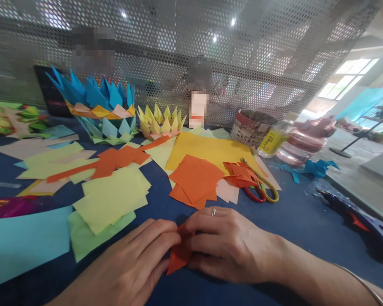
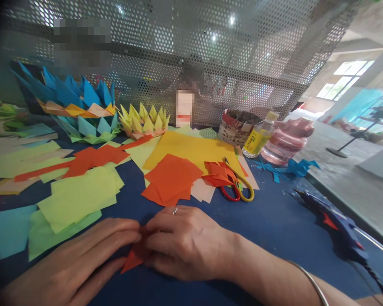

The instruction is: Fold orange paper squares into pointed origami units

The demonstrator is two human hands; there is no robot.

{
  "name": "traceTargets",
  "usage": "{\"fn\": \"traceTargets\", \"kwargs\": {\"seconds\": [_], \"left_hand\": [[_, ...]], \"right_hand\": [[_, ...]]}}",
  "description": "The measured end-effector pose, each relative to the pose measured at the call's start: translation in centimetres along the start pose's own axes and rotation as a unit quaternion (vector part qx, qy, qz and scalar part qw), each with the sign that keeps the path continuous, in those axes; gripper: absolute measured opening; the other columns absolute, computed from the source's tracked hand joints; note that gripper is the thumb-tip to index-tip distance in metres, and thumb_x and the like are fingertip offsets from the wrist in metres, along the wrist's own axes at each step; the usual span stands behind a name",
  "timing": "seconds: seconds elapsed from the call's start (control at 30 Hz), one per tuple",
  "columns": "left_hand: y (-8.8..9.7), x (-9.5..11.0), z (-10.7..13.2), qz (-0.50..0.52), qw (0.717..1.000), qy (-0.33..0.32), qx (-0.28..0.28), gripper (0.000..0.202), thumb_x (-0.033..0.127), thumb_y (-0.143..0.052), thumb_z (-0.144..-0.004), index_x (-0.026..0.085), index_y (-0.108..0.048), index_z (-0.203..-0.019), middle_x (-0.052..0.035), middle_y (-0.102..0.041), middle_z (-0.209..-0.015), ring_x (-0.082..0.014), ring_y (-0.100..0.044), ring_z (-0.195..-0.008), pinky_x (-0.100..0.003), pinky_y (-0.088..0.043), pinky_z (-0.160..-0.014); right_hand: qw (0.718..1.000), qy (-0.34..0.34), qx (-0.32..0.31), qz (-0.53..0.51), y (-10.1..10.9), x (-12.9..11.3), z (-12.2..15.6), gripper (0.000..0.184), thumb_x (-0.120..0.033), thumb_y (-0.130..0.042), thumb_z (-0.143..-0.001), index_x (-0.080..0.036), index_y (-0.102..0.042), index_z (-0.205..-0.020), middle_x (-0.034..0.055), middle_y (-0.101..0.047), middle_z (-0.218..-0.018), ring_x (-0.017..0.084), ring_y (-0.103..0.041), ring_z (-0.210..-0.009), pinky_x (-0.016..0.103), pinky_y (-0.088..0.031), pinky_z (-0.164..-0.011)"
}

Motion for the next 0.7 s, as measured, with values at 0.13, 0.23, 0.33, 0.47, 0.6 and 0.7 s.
{"fn": "traceTargets", "kwargs": {"seconds": [0.13,0.23,0.33,0.47,0.6,0.7], "left_hand": [[0.0,-0.8,0.1,0.021,0.999,0.044,-0.005,0.031,0.015,-0.035,-0.109,0.017,-0.062,-0.123,-0.0022,-0.080,-0.111,-0.0122,-0.076,-0.099,-0.015,-0.057,-0.096],[-0.3,-1.5,0.4,0.041,0.997,0.068,-0.010,0.029,0.019,-0.039,-0.108,0.021,-0.063,-0.124,-0.0027,-0.078,-0.114,-0.0125,-0.077,-0.102,-0.013,-0.058,-0.092],[-0.5,-1.7,0.4,0.063,0.995,0.070,-0.015,0.029,0.016,-0.043,-0.104,0.023,-0.064,-0.123,-0.0026,-0.076,-0.118,-0.0128,-0.076,-0.105,-0.014,-0.057,-0.095],[-0.9,-2.1,0.4,0.104,0.990,0.088,-0.044,0.027,0.017,-0.043,-0.104,0.023,-0.061,-0.122,-0.0030,-0.074,-0.116,-0.0122,-0.074,-0.104,-0.013,-0.057,-0.092],[-1.4,-2.4,1.0,0.134,0.984,0.091,-0.075,0.024,0.020,-0.045,-0.106,0.024,-0.058,-0.124,-0.0015,-0.073,-0.114,-0.0124,-0.074,-0.103,-0.013,-0.058,-0.086],[-1.8,-2.5,1.2,0.124,0.985,0.077,-0.095,0.024,0.025,-0.047,-0.106,0.024,-0.056,-0.128,-0.0024,-0.073,-0.116,-0.0144,-0.075,-0.104,-0.016,-0.060,-0.087]], "right_hand": [[1.000,0.005,0.010,0.026,0.2,-0.1,-0.2,0.021,-0.023,-0.062,-0.107,-0.015,-0.074,-0.092,0.0119,-0.078,-0.111,0.021,-0.075,-0.105,0.032,-0.061,-0.092],[0.999,0.007,0.029,0.038,0.6,-0.1,-0.2,0.020,-0.021,-0.065,-0.104,-0.016,-0.073,-0.087,0.0108,-0.077,-0.112,0.019,-0.074,-0.104,0.032,-0.060,-0.093],[0.999,0.015,0.037,0.029,0.7,-0.2,-0.1,0.024,-0.020,-0.064,-0.105,-0.017,-0.072,-0.084,0.0084,-0.078,-0.106,0.019,-0.074,-0.100,0.031,-0.060,-0.087],[0.999,0.018,0.026,0.032,0.6,-0.3,-0.2,0.027,-0.023,-0.061,-0.108,-0.018,-0.073,-0.085,0.0076,-0.078,-0.104,0.018,-0.074,-0.095,0.031,-0.059,-0.085],[0.999,0.016,0.014,0.027,0.5,-0.3,-0.3,0.025,-0.022,-0.061,-0.107,-0.018,-0.073,-0.086,0.0076,-0.078,-0.104,0.018,-0.074,-0.096,0.032,-0.060,-0.087],[1.000,0.013,0.007,0.019,0.3,-0.2,-0.3,0.024,-0.022,-0.062,-0.107,-0.018,-0.074,-0.087,0.0084,-0.078,-0.106,0.019,-0.074,-0.099,0.033,-0.060,-0.088]]}}
Point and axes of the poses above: each hand's wrist, its own z-axis away from the middle knuckle, its own y-axis out of the back of the hand, x = y × z, the point moved 10 cm from there along -z, towards the middle knuckle
